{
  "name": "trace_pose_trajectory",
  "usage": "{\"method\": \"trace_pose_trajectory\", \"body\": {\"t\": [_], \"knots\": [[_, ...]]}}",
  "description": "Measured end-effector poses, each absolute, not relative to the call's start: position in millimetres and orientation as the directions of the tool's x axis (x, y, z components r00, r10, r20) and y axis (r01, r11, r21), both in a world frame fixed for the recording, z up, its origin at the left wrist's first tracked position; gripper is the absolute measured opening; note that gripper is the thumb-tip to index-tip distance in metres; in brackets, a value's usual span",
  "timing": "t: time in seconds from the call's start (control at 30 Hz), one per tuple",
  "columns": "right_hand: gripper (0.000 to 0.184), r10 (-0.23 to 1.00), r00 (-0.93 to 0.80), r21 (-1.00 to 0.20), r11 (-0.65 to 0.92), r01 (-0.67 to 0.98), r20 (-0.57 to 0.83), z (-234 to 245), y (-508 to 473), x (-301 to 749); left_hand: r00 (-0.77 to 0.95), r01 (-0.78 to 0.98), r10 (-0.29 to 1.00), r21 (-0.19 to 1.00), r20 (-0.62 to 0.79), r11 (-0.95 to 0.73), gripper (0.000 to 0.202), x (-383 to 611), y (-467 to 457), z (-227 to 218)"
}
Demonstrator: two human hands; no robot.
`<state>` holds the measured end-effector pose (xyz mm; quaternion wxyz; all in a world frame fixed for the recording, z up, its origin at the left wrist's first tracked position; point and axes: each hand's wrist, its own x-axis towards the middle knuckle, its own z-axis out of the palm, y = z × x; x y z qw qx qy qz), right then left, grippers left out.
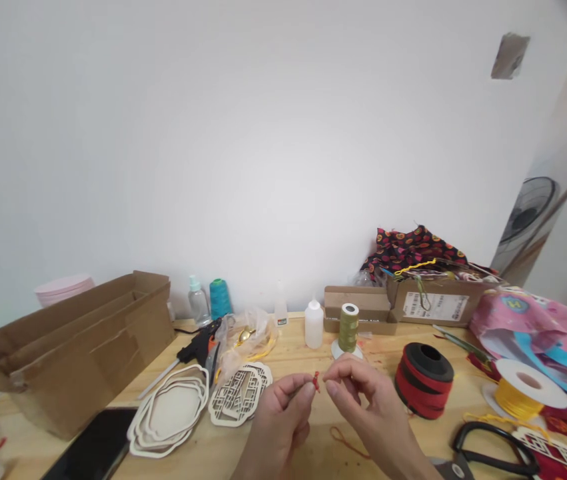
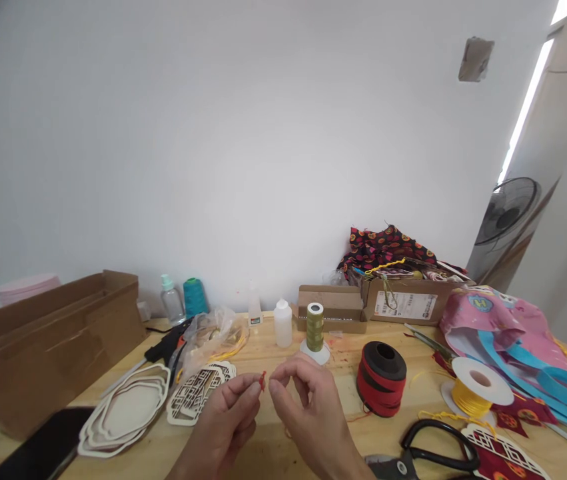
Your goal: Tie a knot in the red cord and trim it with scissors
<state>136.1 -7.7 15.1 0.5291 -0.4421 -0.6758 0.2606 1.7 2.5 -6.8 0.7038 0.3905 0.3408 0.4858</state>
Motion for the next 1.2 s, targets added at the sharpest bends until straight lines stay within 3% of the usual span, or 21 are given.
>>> {"method": "trace_pose_trajectory", "body": {"t": [0.2, 0.43, 0.8, 1.07, 1.2], "knots": [[0.012, 0.811, -0.111, -0.688, 0.552, 0.470, 0.574, 13.9, -10.5, 134.6, 0.283, -0.410, 0.954, 0.886, -0.101, 0.215, 0.025, 1.7, 1.9, -6.4], [0.015, 0.886, -0.036, -0.838, 0.449, 0.310, 0.461, 15.6, -9.4, 131.8, 0.311, -0.384, 0.945, 0.897, -0.099, 0.220, 0.026, 1.5, 0.1, -5.3], [0.019, 0.975, -0.106, -0.976, 0.202, 0.076, 0.194, 14.1, -2.9, 136.7, 0.349, -0.412, 0.930, 0.872, -0.118, 0.265, 0.026, 0.9, -0.7, -7.4], [0.014, 0.909, -0.098, -0.898, 0.417, 0.144, 0.406, 11.6, -3.1, 136.2, 0.458, -0.465, 0.875, 0.798, -0.153, 0.383, 0.027, -3.0, -2.7, -1.8], [0.013, 0.886, -0.123, -0.875, 0.462, 0.141, 0.448, 10.0, -3.9, 135.9, 0.493, -0.477, 0.854, 0.769, -0.166, 0.425, 0.027, -4.2, -2.4, -2.5]]}}
